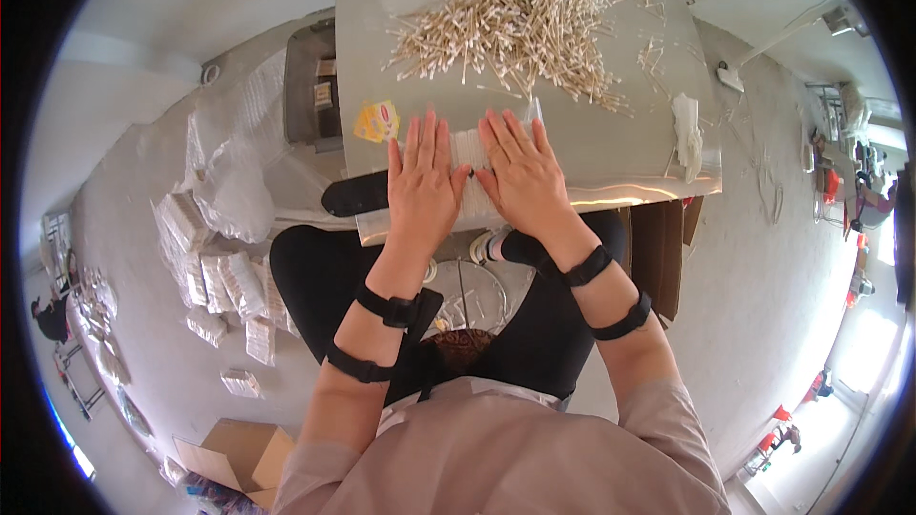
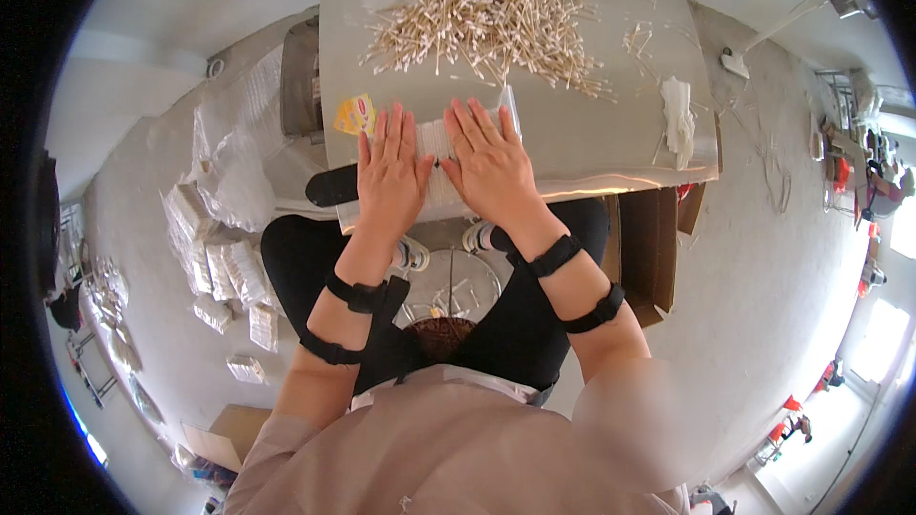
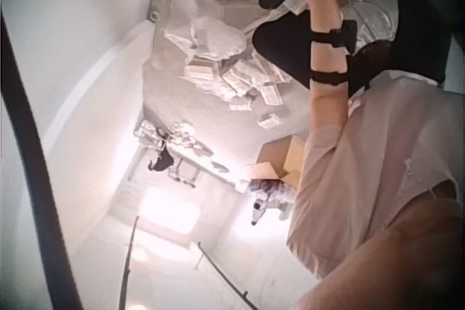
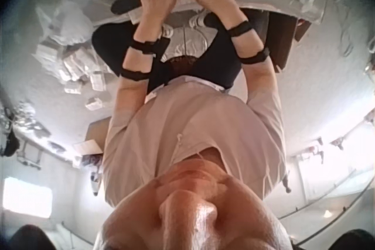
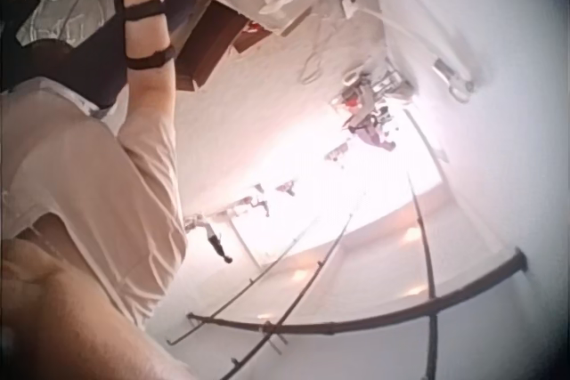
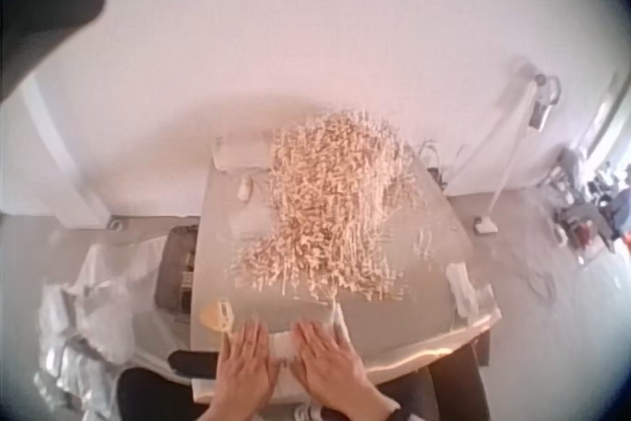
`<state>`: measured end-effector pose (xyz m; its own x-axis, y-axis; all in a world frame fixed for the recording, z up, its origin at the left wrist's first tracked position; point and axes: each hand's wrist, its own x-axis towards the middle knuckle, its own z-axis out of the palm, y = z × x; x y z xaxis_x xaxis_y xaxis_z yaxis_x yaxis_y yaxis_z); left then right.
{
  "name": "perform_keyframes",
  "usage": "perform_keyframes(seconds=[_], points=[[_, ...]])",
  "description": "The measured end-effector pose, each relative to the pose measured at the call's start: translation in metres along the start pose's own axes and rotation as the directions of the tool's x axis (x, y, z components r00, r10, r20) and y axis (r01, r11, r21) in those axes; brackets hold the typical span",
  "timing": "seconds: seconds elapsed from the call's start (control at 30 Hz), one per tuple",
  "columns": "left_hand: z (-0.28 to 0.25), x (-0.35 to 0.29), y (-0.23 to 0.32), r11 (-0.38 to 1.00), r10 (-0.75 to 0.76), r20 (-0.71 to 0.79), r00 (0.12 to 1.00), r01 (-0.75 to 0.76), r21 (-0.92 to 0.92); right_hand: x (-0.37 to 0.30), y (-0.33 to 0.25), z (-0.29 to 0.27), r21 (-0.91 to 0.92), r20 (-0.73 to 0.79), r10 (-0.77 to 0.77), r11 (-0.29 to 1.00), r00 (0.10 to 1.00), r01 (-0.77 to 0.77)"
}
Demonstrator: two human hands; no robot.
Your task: The person packs cotton swabs into a plastic bag, seals it, and places it into a bin. They then separate a small plastic bag from a stack and insert a yellow packet into it.
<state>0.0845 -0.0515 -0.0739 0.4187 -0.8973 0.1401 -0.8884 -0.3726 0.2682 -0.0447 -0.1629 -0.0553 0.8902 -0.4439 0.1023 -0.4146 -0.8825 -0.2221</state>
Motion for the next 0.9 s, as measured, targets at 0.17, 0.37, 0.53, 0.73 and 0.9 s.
perform_keyframes(seconds=[0.17, 0.37, 0.53, 0.73, 0.9], points=[[-0.005, -0.002, 0.004, 0.999, -0.006, 0.070, 0.998, 0.003, 0.048, -0.002, 0.001, -0.001, 0.002, 0.029, -0.029, 1.000, 0.999, 0.029], [-0.003, -0.012, -0.030, 0.860, -0.160, -0.130, 0.979, 0.073, -0.505, -0.011, 0.033, 0.009, 0.226, -0.127, 0.145, 0.967, 0.981, -0.114], [0.001, -0.013, -0.033, 0.712, -0.226, -0.055, 0.973, 0.126, -0.691, -0.022, 0.054, 0.032, 0.899, 0.095, 0.421, 0.353, 0.902, -0.259], [0.006, -0.015, -0.034, 0.432, -0.319, 0.064, 0.946, 0.205, -0.879, -0.020, 0.037, 0.030, 0.936, 0.196, 0.380, 0.203, 0.904, -0.288], [0.009, -0.015, -0.035, 0.155, -0.367, 0.177, 0.913, 0.248, -0.956, -0.019, 0.039, 0.044, 0.930, 0.088, 0.378, 0.300, 0.922, -0.212]])
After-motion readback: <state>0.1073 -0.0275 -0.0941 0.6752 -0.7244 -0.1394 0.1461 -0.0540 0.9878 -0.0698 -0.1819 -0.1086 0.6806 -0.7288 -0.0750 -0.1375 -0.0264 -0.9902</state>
